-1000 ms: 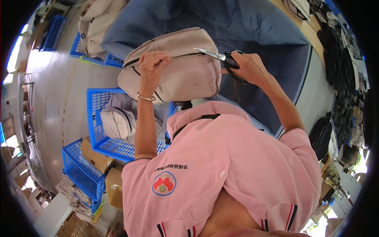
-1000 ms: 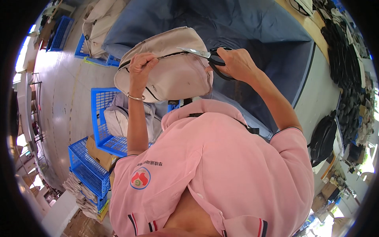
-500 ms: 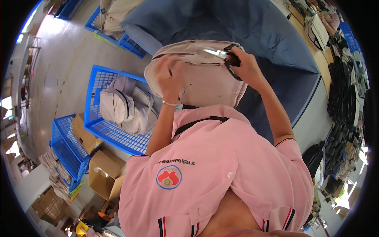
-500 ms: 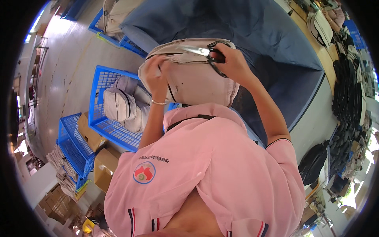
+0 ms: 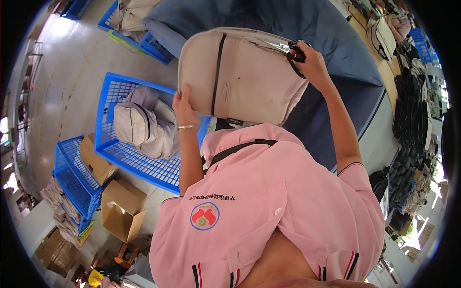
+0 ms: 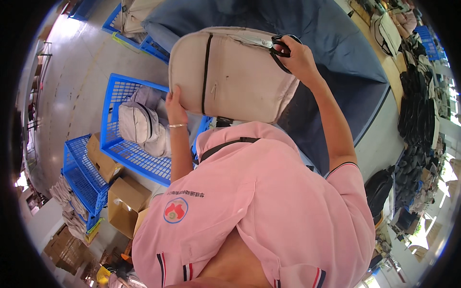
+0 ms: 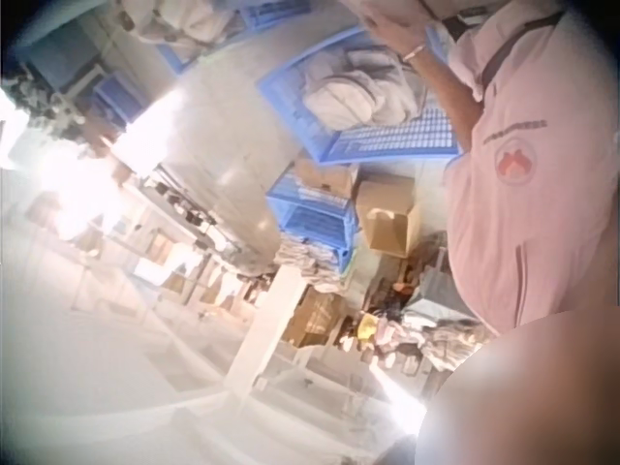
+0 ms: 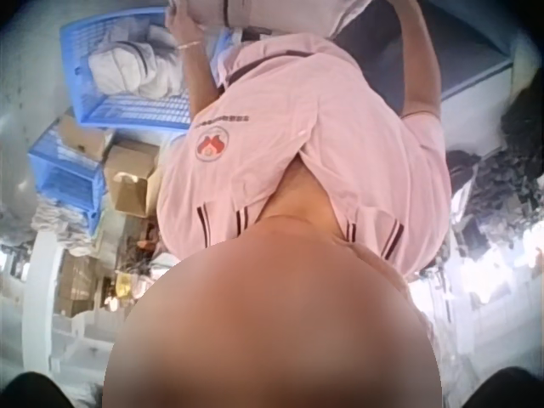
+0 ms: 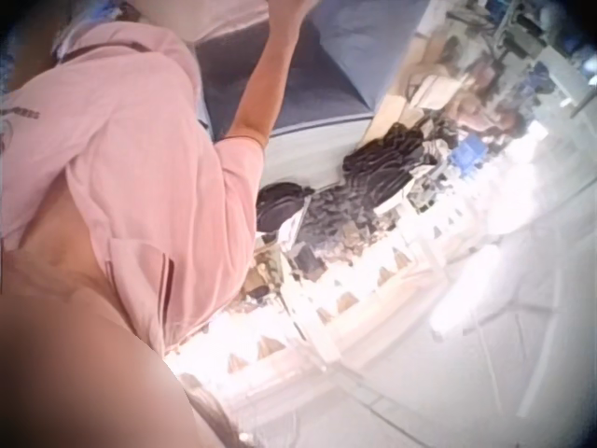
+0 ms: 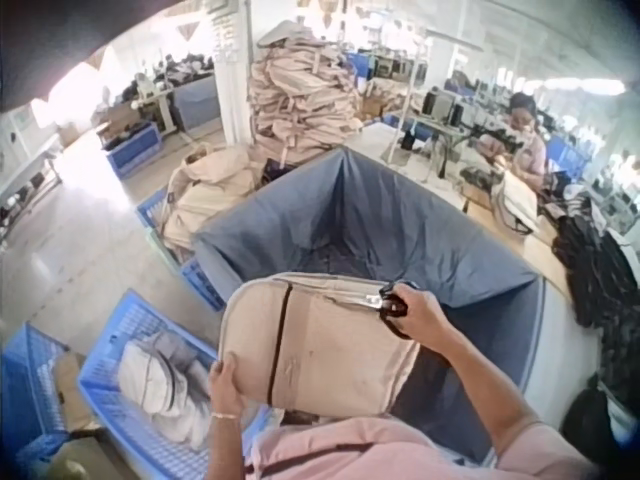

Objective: Trim loose threads and excess material from finished backpacks using scissors.

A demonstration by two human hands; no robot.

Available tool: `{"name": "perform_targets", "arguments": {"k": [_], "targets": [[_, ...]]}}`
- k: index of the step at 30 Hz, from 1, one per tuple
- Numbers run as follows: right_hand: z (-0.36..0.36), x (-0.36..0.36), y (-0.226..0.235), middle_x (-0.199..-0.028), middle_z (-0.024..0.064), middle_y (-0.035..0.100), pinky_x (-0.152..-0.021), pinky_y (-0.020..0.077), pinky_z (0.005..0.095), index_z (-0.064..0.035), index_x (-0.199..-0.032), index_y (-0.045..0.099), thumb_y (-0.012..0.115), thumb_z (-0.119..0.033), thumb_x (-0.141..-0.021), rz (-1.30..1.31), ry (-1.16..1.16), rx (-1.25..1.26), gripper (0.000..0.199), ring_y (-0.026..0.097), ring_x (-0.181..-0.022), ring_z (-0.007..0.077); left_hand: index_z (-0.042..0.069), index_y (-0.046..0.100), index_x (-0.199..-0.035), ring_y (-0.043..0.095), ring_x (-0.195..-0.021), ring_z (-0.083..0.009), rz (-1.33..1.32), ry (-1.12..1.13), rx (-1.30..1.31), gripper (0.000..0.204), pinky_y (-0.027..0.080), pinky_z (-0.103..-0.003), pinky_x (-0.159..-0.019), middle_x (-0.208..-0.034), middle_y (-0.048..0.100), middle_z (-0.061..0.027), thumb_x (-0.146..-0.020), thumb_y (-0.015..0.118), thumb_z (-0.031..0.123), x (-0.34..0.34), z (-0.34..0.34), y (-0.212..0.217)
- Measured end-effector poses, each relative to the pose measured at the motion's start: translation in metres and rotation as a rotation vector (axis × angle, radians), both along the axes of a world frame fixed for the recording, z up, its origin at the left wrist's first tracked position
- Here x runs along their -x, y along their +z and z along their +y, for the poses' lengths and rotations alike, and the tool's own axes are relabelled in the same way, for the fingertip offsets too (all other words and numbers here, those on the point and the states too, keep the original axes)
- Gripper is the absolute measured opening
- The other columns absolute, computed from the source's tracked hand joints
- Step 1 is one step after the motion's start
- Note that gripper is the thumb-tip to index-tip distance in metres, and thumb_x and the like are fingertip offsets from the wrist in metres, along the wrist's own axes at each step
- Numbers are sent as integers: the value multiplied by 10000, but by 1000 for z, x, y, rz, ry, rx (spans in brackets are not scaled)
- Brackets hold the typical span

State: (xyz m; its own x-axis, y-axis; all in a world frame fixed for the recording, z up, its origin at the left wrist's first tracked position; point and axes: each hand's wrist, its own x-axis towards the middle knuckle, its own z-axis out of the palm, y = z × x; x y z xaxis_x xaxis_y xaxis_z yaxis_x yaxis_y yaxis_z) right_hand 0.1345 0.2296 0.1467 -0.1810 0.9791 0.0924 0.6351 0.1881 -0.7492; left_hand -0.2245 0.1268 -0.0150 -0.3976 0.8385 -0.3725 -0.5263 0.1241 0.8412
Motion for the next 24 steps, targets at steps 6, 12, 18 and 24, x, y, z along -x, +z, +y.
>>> {"name": "perform_targets", "arguments": {"k": [6, 12, 18, 24], "targets": [[7, -4, 15, -847, 10, 650, -688, 454, 190, -39, -929, 627, 799, -93, -810, 484, -31, 237, 216, 579, -729, 60, 39, 688, -991, 617, -856, -90, 155, 7, -160, 214, 489, -238, -774, -980, 691, -13, -865, 776, 189, 49, 82, 87], [-15, 3, 25, -841, 6, 651, -669, 473, 203, -59, -932, 621, 807, -55, -779, 861, -182, 482, 240, 610, -730, 75, 17, 694, -1038, 636, -864, -109, 281, -86, -227, 259, 502, -248, -797, -985, 699, -37, -841, 784, 160, 78, 130, 145], [-30, -10, -13, -777, -17, 625, -621, 447, 205, -84, -896, 620, 818, -66, -766, 870, -321, 539, 237, 587, -671, 64, -21, 701, -1046, 649, -837, -123, 539, -307, -51, 343, 511, -264, -759, -978, 710, -58, -829, 791, 230, 64, 167, 143], [-23, -24, -140, -766, 24, 635, -622, 440, 284, 11, -888, 641, 848, -164, -742, 359, -379, 444, 308, 565, -655, 128, 1, 762, -967, 595, -778, -102, 976, -240, 159, 312, 493, -270, -743, -816, 703, -14, -836, 764, 283, 57, 174, -30]]}}
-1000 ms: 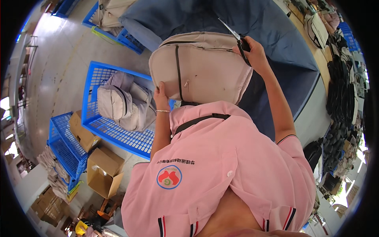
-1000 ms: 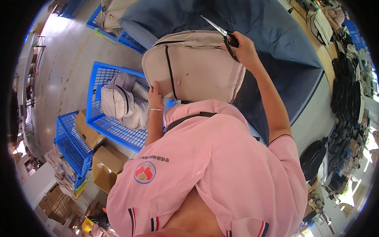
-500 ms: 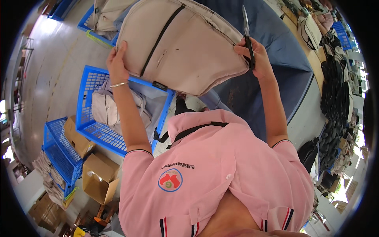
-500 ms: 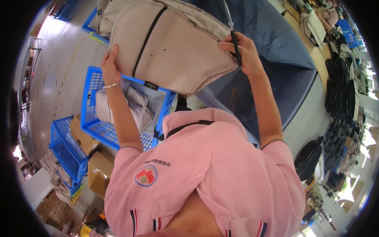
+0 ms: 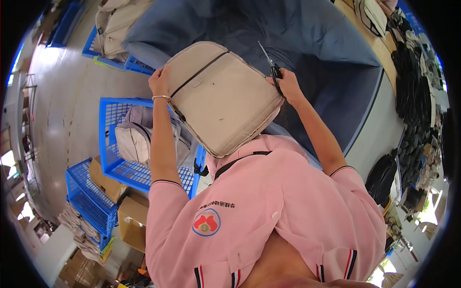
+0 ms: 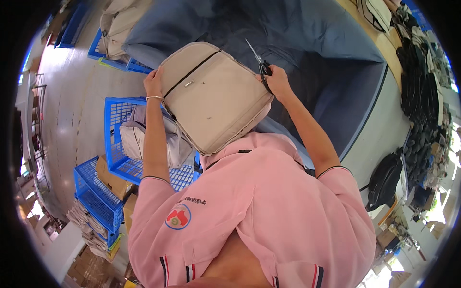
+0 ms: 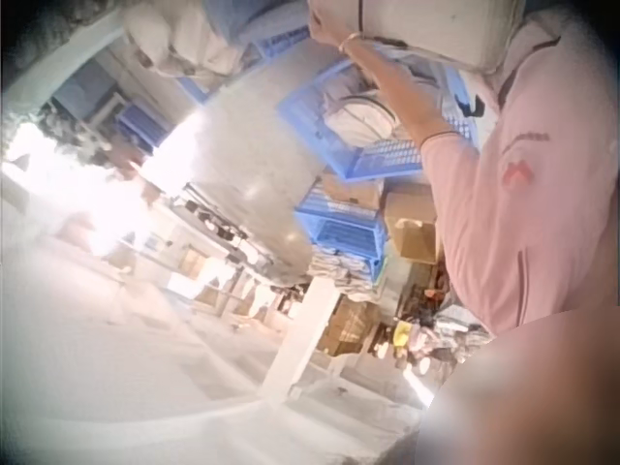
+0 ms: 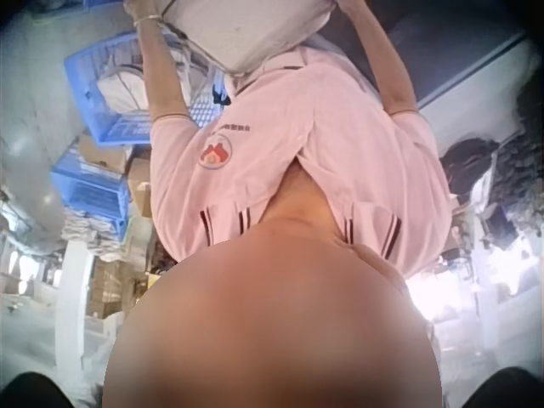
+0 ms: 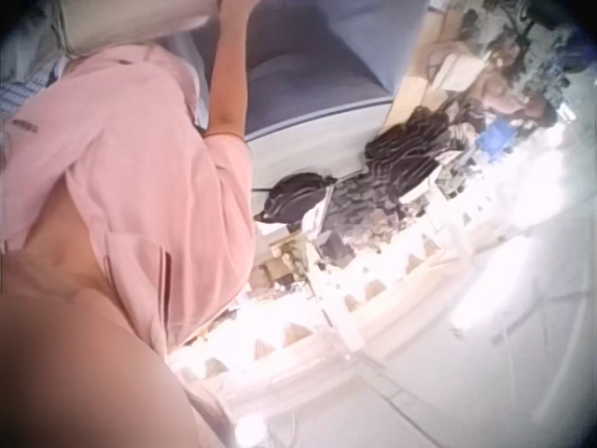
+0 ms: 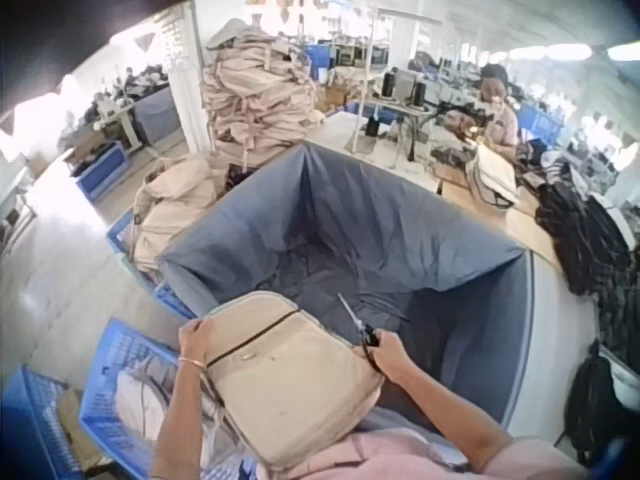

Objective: Trim loose threads and excess material from finished backpacks using scissors.

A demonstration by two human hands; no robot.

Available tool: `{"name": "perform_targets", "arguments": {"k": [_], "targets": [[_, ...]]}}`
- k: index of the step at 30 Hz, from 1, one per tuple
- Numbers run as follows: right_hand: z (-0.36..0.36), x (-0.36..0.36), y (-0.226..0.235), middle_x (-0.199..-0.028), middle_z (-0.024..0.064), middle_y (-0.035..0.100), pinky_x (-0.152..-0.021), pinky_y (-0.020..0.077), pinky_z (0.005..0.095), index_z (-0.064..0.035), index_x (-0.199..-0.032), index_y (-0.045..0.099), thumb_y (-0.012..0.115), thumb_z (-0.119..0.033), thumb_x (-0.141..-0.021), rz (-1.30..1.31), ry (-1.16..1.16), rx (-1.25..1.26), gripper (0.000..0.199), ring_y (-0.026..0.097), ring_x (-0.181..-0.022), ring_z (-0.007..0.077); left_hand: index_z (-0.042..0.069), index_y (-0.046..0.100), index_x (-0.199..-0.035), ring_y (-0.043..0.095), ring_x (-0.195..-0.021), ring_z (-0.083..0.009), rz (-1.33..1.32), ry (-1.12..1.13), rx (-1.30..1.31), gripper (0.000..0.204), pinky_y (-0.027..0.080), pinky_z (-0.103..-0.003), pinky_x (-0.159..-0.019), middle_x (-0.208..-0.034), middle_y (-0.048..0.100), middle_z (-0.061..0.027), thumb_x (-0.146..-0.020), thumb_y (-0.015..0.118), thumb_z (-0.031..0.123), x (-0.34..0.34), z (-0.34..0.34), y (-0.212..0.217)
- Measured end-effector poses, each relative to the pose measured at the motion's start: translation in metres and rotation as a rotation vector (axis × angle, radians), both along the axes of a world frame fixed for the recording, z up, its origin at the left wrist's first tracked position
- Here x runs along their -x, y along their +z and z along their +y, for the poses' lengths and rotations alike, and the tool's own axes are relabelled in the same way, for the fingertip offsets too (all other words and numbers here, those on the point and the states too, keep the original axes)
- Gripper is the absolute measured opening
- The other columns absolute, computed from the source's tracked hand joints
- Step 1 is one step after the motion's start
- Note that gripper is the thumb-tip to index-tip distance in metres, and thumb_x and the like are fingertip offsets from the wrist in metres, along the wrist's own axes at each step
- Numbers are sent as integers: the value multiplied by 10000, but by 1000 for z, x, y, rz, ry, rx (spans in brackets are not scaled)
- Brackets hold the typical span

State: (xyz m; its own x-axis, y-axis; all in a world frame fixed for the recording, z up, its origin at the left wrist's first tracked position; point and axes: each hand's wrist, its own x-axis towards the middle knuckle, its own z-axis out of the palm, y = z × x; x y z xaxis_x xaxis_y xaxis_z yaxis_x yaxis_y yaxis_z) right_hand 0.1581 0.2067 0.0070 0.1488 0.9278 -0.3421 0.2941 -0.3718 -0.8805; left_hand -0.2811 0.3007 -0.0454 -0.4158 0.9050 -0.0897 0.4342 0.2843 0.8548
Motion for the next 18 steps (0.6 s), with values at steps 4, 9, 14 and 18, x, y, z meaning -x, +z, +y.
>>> {"name": "perform_targets", "arguments": {"k": [4, 9, 14, 18], "targets": [[-9, -6, 33, -711, 113, 632, -644, 455, 353, 25, -884, 652, 809, -428, -767, -279, 89, 56, 494, 598, -663, 209, -6, 756, -1005, 588, -771, -83, -227, 17, -50, 317, 482, -245, -736, -833, 704, -12, -840, 772, 264, -8, 2, -14], [-10, -15, 48, -807, 164, 680, -703, 496, 425, 25, -868, 655, 683, -710, -750, -624, 414, 60, 744, 659, -760, 343, -11, 753, -1003, 584, -773, -72, -277, 23, -54, 308, 477, -226, -735, -851, 700, -3, -844, 781, 251, -4, -3, -16], [9, -12, 66, -906, 209, 703, -776, 525, 440, 42, -910, 683, 581, -827, -729, -737, 625, 285, 894, 691, -893, 375, -30, 742, -1010, 584, -778, -71, -370, 35, -72, 301, 474, -208, -739, -870, 696, -6, -849, 783, 221, -13, -5, -10], [23, 7, 76, -1006, 255, 674, -831, 514, 425, 64, -1001, 645, 616, -807, -725, -770, 687, 393, 914, 666, -993, 387, -35, 720, -1051, 601, -821, -83, -401, 31, -64, 273, 485, -203, -765, -938, 696, -17, -876, 761, 170, -12, -8, -12]]}}
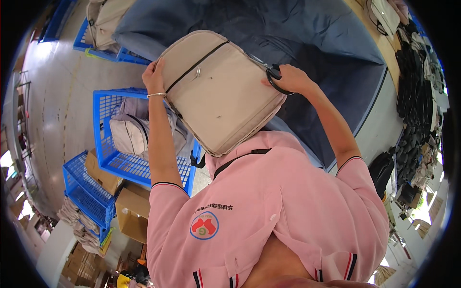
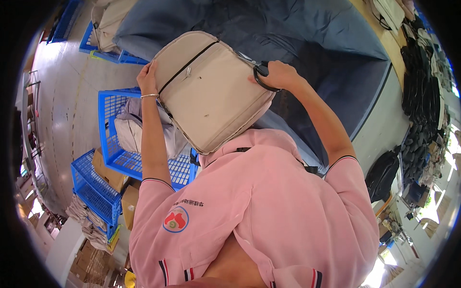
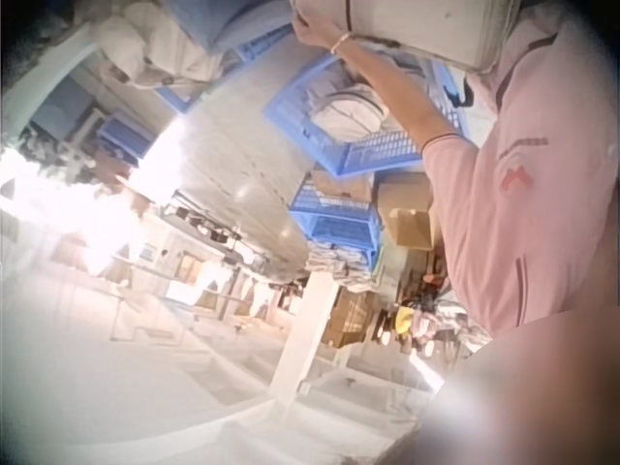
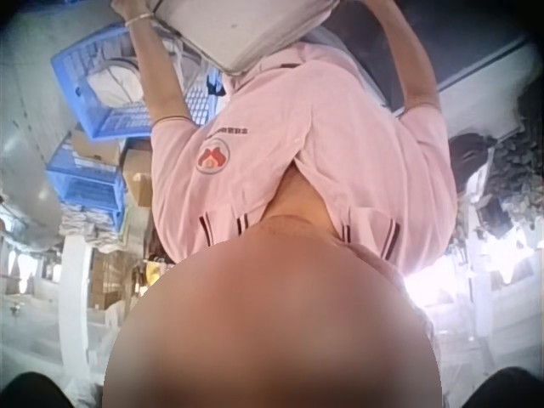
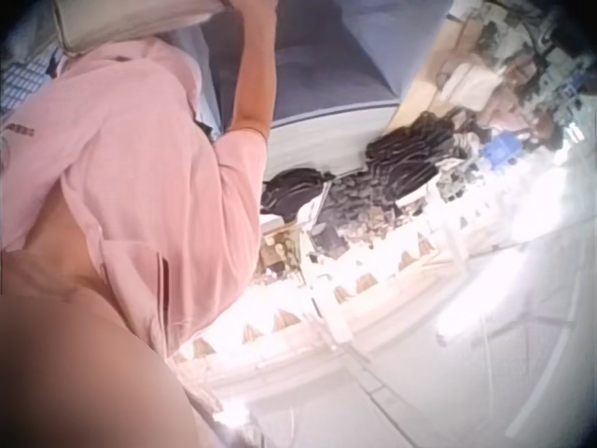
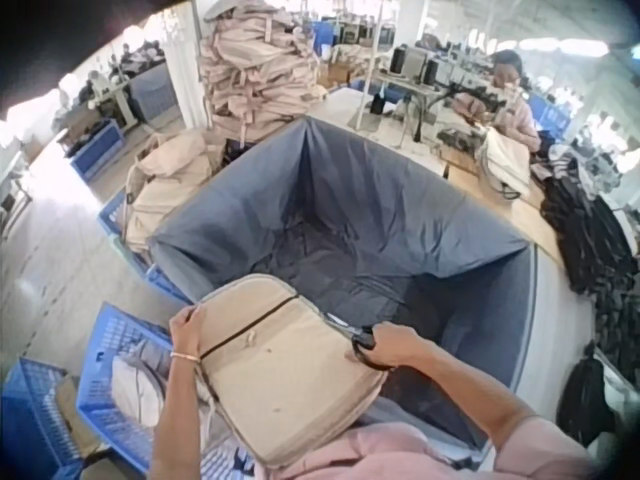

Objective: Trim loose threads and excess material from finished backpacks using scissors.

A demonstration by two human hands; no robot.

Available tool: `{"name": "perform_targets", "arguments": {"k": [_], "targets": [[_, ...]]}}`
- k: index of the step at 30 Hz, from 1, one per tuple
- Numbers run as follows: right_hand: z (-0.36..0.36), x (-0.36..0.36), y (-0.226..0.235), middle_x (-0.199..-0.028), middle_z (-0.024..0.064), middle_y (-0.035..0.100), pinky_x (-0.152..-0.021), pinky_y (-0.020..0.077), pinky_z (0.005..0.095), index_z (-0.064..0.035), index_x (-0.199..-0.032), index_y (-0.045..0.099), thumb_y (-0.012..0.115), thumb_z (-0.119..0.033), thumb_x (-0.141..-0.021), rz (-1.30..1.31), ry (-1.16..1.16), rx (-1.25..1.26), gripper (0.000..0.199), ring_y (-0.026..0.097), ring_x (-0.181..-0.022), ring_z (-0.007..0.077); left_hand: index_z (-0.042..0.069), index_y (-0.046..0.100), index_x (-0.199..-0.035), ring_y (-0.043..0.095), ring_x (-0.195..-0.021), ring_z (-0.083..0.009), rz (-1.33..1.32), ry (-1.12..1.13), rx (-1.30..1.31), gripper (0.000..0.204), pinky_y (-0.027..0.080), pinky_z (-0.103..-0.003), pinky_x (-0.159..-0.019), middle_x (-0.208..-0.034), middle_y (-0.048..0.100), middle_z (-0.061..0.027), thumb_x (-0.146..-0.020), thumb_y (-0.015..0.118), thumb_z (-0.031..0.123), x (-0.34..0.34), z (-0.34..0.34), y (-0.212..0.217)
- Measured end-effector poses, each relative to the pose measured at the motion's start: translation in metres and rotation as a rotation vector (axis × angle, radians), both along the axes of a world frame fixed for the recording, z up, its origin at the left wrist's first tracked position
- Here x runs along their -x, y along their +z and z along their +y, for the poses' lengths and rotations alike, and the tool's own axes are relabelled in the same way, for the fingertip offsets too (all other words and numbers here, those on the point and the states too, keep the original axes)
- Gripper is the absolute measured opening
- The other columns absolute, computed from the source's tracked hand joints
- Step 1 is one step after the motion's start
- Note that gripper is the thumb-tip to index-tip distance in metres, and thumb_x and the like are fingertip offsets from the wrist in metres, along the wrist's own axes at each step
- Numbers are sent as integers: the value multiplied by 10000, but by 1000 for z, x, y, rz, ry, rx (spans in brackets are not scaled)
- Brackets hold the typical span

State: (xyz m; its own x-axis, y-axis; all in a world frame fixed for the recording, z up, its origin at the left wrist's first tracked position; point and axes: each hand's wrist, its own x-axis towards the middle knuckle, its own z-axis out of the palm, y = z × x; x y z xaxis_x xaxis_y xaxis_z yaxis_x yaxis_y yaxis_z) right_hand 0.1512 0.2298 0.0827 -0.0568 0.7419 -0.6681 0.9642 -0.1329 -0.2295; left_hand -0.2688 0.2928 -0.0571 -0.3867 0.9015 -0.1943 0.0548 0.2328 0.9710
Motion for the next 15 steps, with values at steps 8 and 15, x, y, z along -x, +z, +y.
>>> {"name": "perform_targets", "arguments": {"k": [8, 15], "targets": [[-7, 14, -15, -923, 256, 694, -782, 530, 469, 75, -915, 653, 623, -760, -762, 15, -24, -140, 850, 686, -902, 414, -37, 732, -1030, 590, -785, -75, -13, 15, -22, 315, 487, -218, -746, -895, 698, -11, -844, 790, 210, -4, -1, -3], [-10, 15, -25, -773, 258, 682, -696, 543, 488, 59, -760, 682, 654, -705, -781, 13, -93, -332, 764, 690, -783, 434, -44, 729, -1019, 589, -802, -77, -33, 19, -20, 321, 485, -217, -754, -902, 697, -12, -841, 795, 215, 2, 2, -10]]}}
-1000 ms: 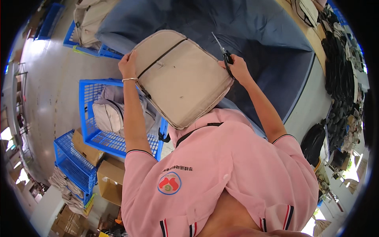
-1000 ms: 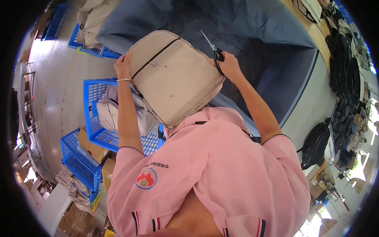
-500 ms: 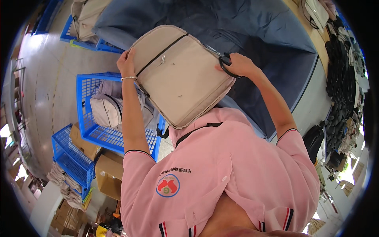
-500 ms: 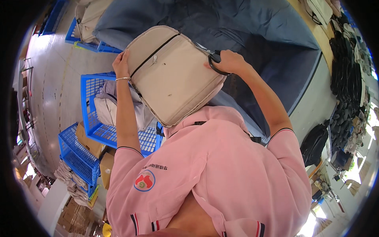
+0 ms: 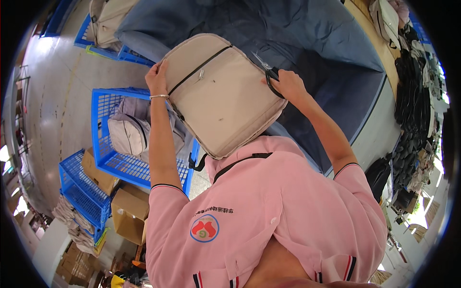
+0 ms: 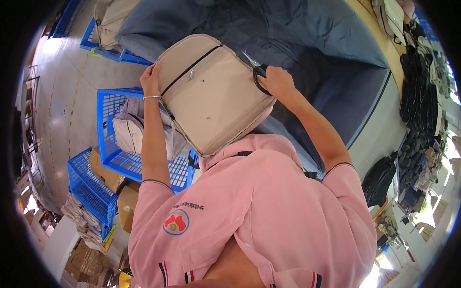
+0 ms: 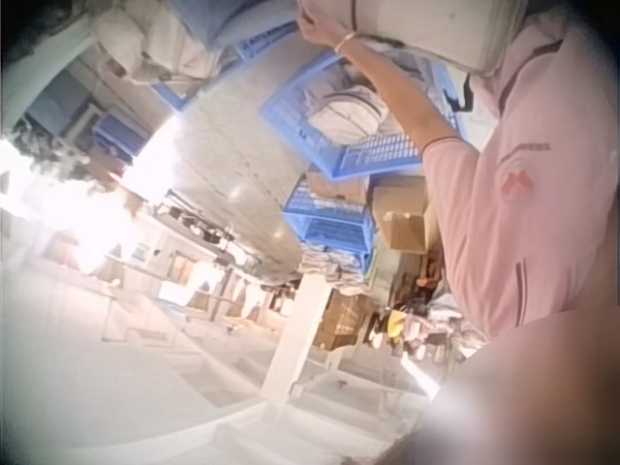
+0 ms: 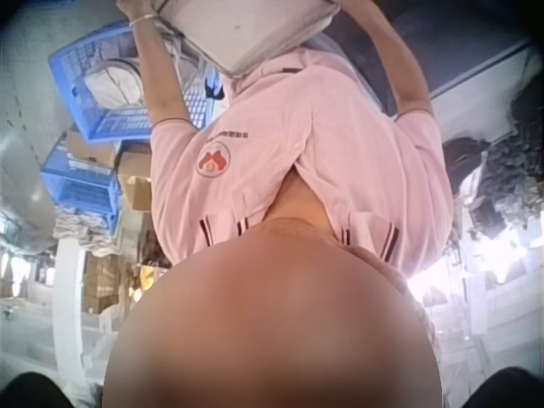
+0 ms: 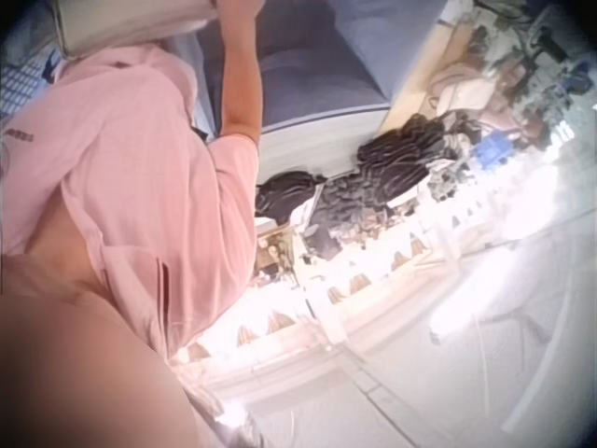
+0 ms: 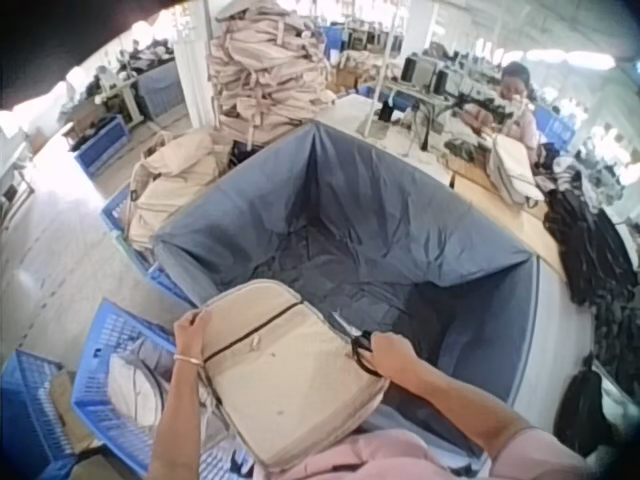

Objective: Trim loose threads and excess material from finished backpacks using scissors.

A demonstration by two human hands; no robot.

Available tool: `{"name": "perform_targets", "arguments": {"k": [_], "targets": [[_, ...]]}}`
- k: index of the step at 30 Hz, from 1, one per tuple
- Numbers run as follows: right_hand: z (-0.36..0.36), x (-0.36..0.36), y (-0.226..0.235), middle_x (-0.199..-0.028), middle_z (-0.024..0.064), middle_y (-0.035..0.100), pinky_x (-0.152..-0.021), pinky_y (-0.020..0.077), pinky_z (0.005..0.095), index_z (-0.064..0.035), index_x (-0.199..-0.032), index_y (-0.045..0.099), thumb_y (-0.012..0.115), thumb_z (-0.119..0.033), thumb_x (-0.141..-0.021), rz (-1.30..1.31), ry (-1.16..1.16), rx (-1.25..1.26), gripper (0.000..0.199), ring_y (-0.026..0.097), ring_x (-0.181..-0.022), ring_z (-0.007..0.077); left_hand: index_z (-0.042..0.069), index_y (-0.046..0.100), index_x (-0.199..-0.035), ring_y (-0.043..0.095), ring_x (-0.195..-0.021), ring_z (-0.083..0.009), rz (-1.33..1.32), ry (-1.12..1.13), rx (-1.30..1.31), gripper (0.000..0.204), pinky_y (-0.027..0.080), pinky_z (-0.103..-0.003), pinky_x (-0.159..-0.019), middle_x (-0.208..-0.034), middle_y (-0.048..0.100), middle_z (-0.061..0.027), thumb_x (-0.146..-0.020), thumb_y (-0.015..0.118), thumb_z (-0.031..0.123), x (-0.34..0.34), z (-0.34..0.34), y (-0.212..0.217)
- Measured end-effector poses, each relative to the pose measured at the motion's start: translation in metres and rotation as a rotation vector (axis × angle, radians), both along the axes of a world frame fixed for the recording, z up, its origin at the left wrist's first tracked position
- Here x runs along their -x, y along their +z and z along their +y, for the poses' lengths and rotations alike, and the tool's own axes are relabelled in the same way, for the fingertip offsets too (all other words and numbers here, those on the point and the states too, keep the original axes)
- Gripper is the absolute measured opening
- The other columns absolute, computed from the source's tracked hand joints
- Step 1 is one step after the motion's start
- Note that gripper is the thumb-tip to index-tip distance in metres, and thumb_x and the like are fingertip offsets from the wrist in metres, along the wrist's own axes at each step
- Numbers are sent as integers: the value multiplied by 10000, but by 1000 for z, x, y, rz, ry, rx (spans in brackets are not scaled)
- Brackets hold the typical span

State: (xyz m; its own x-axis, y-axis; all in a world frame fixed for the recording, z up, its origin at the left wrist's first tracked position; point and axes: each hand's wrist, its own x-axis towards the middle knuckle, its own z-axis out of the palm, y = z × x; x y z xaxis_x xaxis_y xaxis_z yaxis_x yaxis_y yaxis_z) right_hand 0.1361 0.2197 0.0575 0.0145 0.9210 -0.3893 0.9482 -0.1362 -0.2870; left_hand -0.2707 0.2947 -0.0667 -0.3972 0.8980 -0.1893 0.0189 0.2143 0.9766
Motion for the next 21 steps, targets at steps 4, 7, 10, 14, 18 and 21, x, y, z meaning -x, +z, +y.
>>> {"name": "perform_targets", "arguments": {"k": [4, 7, 10, 14, 18, 21], "targets": [[5, 0, 1, -788, 251, 684, -706, 536, 490, 52, -778, 680, 664, -709, -771, -6, 28, 42, 761, 691, -803, 428, -33, 726, -1028, 595, -809, -93, -5, 17, -9, 334, 490, -235, -770, -906, 699, -19, -831, 801, 227, 1, -6, 0], [8, 0, -2, -812, 240, 684, -726, 526, 482, 31, -819, 657, 669, -693, -780, 49, -34, 51, 724, 687, -827, 417, -30, 702, -1074, 613, -828, -137, 231, 41, -55, 386, 500, -273, -794, -937, 699, -39, -816, 808, 238, -4, -22, 9], [8, 0, -13, -769, 211, 667, -677, 492, 463, 18, -785, 596, 692, -624, -809, 167, -44, -1, 650, 667, -774, 402, -30, 636, -1172, 631, -860, -204, 416, 130, -225, 490, 507, -336, -829, -987, 680, -73, -804, 806, 244, -10, -74, 9], [-1, 0, -21, -861, 211, 681, -728, 505, 460, -17, -855, 601, 668, -572, -834, 147, -43, 9, 560, 668, -849, 409, -47, 621, -1156, 607, -875, -153, 137, 248, 127, 386, 493, -282, -831, -985, 666, -50, -884, 739, 201, -56, -193, 52], [-11, 0, -39, -787, 212, 653, -675, 484, 462, -6, -832, 590, 679, -504, -862, 199, -45, -131, 507, 647, -770, 412, -39, 642, -1139, 581, -891, -103, -284, 274, 164, 279, 472, -248, -806, -1011, 661, -31, -950, 658, 165, -114, -270, 88], [-29, 19, -30, -767, 239, 635, -643, 468, 456, 30, -836, 578, 685, -413, -896, 284, -126, -78, 459, 631, -729, 423, -39, 654, -1122, 564, -888, -88, -305, 394, 291, 285, 455, -236, -812, -1008, 658, -11, -962, 640, 196, -112, -266, 95]]}}
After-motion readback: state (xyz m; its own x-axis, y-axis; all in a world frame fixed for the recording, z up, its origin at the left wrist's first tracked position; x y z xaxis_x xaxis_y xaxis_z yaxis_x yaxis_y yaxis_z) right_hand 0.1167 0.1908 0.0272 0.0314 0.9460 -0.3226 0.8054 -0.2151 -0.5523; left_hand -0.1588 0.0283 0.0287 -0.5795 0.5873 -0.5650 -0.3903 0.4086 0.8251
